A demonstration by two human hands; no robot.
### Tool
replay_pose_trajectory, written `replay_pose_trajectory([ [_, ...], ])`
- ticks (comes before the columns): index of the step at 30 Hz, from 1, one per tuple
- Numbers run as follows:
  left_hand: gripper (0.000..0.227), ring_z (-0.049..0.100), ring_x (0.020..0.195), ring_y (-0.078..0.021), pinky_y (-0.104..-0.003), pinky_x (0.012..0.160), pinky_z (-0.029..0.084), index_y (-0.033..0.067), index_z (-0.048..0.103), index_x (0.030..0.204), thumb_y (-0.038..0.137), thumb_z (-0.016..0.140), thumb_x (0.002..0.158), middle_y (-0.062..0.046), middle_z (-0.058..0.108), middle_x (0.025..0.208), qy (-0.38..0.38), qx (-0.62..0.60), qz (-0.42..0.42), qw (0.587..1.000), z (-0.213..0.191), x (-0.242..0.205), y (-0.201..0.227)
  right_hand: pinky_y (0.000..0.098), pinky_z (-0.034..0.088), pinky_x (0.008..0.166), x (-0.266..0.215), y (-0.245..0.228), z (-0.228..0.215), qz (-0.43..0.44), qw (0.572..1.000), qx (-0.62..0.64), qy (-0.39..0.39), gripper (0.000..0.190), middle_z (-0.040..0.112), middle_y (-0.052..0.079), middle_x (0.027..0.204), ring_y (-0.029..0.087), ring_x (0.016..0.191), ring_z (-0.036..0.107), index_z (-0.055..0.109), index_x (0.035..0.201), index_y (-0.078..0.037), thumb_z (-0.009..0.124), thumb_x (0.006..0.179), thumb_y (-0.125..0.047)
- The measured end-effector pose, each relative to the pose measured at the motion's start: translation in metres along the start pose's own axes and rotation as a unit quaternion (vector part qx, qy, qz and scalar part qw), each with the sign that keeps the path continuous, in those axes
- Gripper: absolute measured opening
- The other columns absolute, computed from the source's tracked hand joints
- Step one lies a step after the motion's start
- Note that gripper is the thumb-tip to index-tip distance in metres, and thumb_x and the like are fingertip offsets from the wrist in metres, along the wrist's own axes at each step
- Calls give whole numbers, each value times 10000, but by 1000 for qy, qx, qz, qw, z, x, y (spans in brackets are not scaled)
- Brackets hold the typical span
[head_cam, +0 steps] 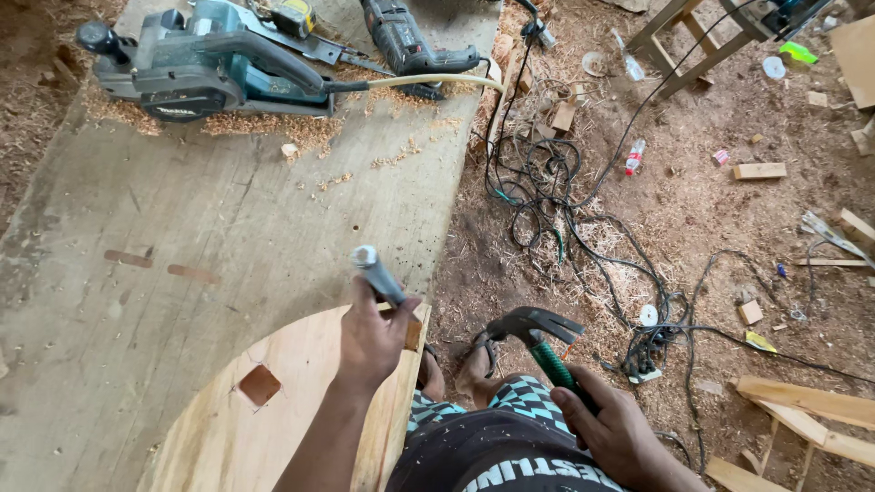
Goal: The person uses a hammer and chisel to carve square holes into a large circular wooden board. They repeatedly strike the chisel to remove wood and refine the edges of the holes.
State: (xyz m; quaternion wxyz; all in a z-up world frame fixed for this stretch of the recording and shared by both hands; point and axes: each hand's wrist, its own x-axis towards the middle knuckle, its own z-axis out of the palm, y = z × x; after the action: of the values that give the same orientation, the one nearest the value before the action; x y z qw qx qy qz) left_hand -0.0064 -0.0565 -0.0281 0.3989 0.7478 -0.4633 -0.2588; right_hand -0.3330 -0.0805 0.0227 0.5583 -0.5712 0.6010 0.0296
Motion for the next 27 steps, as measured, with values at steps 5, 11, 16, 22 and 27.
replay_pose_trajectory([
  [5,469,750,723,-332,-436,618,582,81,456,1190,337,742,920,-151,728,884,-36,54,39,997,8,3,3,362,506,486,0,3,-1,-11,1000,0,7,524,645,72,607,168,518,628,595,1378,-122,611,956,-432],
  [11,437,734,708,-348,-443,596,559,91,468,1173,324,743,926,-145,727,855,-29,40,73,996,9,-2,2,362,503,485,2,5,0,-6,1000,5,8,495,636,71,610,170,518,618,601,1336,-117,621,956,-433],
  [16,453,738,696,-342,-434,583,571,91,481,1130,365,766,909,-156,726,861,-20,63,65,996,12,0,1,356,490,496,2,5,0,-11,1000,-18,7,468,652,61,617,165,529,615,612,1303,-115,602,956,-428],
  [22,483,734,697,-347,-438,588,573,81,466,1135,379,762,897,-156,726,863,-26,61,63,996,15,3,0,358,510,514,1,2,0,-9,1000,-12,8,484,651,70,621,163,550,626,600,1318,-112,622,948,-423],
  [27,543,749,729,-330,-423,610,588,76,439,1182,405,760,893,-154,711,861,-50,66,96,992,13,7,0,375,499,518,2,0,-1,24,1000,-16,-7,505,661,65,651,177,564,624,577,1356,-130,611,968,-451],
])
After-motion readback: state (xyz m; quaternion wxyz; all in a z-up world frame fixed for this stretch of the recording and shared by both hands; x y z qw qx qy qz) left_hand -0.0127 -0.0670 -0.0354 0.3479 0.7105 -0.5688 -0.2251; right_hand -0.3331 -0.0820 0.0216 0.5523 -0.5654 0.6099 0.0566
